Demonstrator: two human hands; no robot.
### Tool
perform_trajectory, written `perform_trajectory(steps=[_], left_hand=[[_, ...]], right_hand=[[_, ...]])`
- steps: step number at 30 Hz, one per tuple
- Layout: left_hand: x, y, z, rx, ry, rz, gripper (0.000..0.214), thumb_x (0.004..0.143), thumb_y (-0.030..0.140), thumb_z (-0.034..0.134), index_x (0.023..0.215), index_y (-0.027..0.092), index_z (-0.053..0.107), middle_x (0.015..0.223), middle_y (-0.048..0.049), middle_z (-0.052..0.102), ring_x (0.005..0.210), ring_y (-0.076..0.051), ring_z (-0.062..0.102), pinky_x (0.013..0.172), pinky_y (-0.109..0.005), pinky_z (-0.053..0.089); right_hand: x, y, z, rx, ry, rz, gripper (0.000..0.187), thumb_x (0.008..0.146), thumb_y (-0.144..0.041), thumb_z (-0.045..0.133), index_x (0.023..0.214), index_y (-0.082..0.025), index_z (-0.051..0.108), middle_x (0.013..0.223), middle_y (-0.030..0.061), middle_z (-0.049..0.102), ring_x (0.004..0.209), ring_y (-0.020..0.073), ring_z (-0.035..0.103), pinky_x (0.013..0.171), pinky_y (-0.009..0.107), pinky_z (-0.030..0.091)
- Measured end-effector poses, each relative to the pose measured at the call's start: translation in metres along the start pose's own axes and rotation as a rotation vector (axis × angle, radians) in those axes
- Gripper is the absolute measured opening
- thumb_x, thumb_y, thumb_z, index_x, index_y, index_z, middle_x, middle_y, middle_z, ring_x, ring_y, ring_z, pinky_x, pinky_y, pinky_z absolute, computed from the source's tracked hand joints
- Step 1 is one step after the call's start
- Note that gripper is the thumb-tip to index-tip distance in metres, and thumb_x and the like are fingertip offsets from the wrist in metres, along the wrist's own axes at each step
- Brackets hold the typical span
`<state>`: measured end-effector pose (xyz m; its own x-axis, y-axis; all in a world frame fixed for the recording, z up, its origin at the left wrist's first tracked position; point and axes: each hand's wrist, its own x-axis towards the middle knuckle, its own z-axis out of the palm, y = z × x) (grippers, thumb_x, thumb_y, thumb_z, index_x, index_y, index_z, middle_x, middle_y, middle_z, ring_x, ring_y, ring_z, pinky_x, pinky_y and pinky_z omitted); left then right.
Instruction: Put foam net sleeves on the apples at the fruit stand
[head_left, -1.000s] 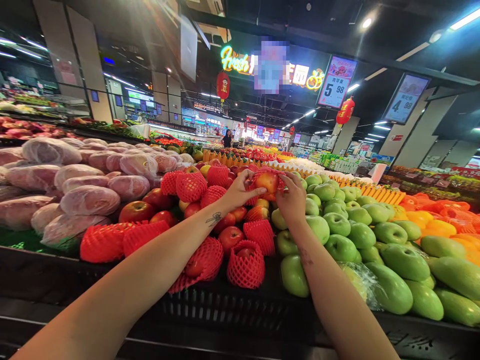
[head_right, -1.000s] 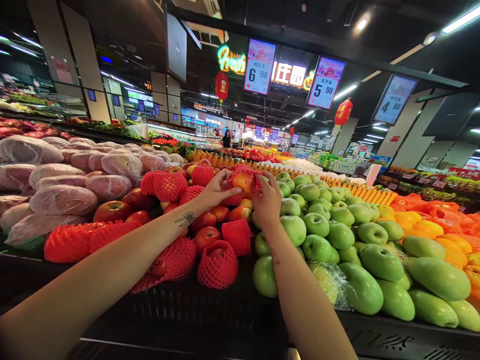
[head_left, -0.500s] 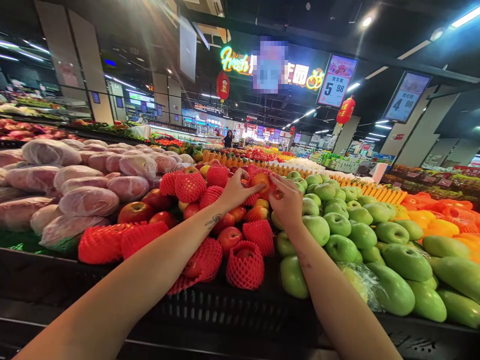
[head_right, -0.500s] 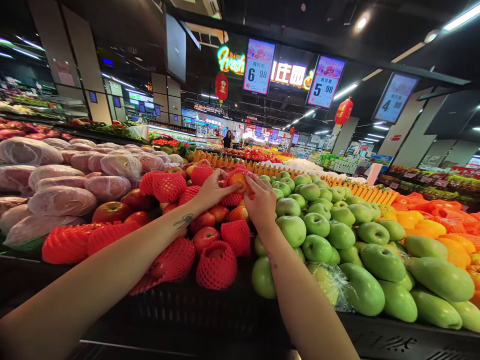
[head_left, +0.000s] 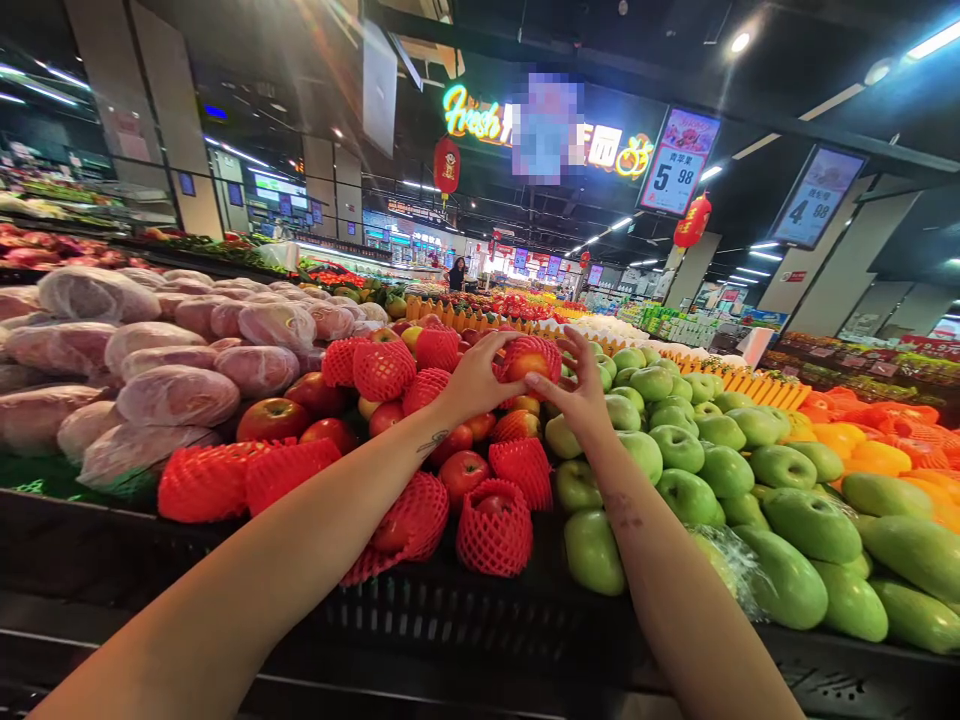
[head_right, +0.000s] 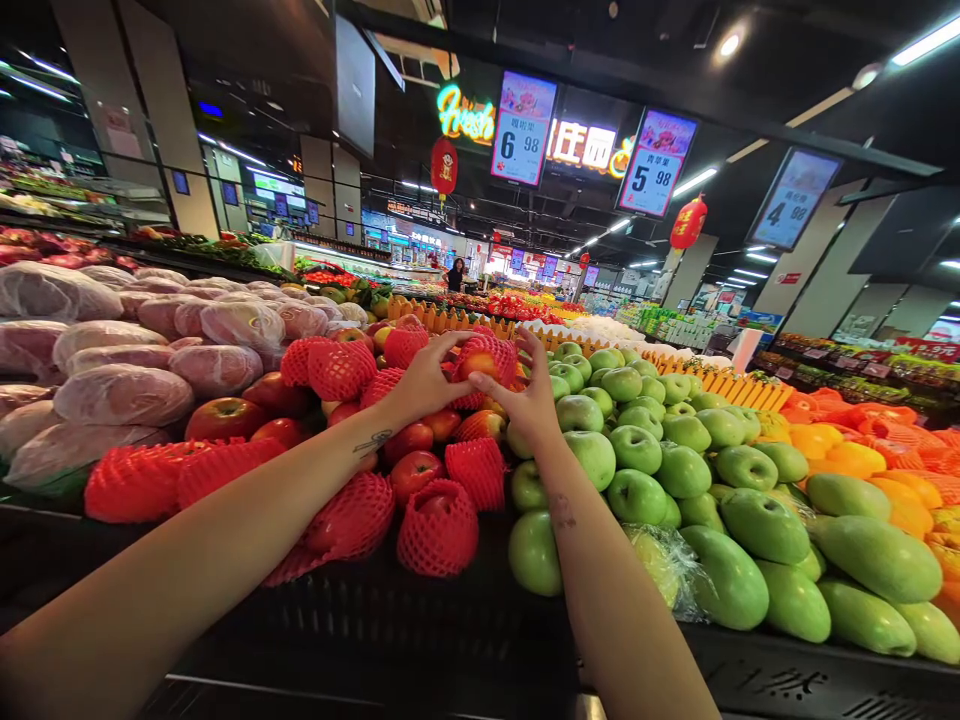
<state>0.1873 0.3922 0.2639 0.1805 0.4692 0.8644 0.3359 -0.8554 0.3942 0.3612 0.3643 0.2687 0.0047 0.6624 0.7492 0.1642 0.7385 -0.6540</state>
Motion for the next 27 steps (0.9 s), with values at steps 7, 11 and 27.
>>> perform_trajectory(steps=[7, 11, 27], left_hand=[[-0.001, -0.003, 0.003, -0.082, -0.001, -0.021, 0.058, 0.077, 0.043, 0.079, 0.125, 0.018, 0.059, 0.13, -0.014, 0.063, 0.121, -0.027, 0.058, 0.108, -0.046, 0.045], [-0.001, -0.005, 0.004, -0.155, -0.003, -0.068, 0.063, 0.076, 0.045, 0.08, 0.128, 0.02, 0.058, 0.135, -0.0148, 0.059, 0.126, -0.028, 0.056, 0.107, -0.046, 0.046], [0.001, -0.007, -0.001, -0.176, -0.069, -0.015, 0.061, 0.076, 0.049, 0.077, 0.126, 0.017, 0.061, 0.131, -0.014, 0.066, 0.123, -0.029, 0.059, 0.11, -0.045, 0.043]], right_hand=[[-0.002, -0.002, 0.008, 0.494, -0.078, 0.375, 0.058, 0.076, -0.039, 0.073, 0.132, -0.033, 0.057, 0.121, -0.0014, 0.069, 0.095, 0.0179, 0.071, 0.081, 0.034, 0.062], [0.0, -0.003, 0.004, 0.564, -0.076, 0.422, 0.057, 0.071, -0.037, 0.077, 0.126, -0.035, 0.062, 0.123, -0.0025, 0.07, 0.097, 0.0187, 0.072, 0.073, 0.03, 0.064], [-0.004, 0.0, 0.009, 0.469, -0.041, 0.395, 0.059, 0.057, -0.035, 0.09, 0.109, -0.028, 0.064, 0.101, -0.0021, 0.073, 0.089, 0.0188, 0.072, 0.078, 0.034, 0.065]])
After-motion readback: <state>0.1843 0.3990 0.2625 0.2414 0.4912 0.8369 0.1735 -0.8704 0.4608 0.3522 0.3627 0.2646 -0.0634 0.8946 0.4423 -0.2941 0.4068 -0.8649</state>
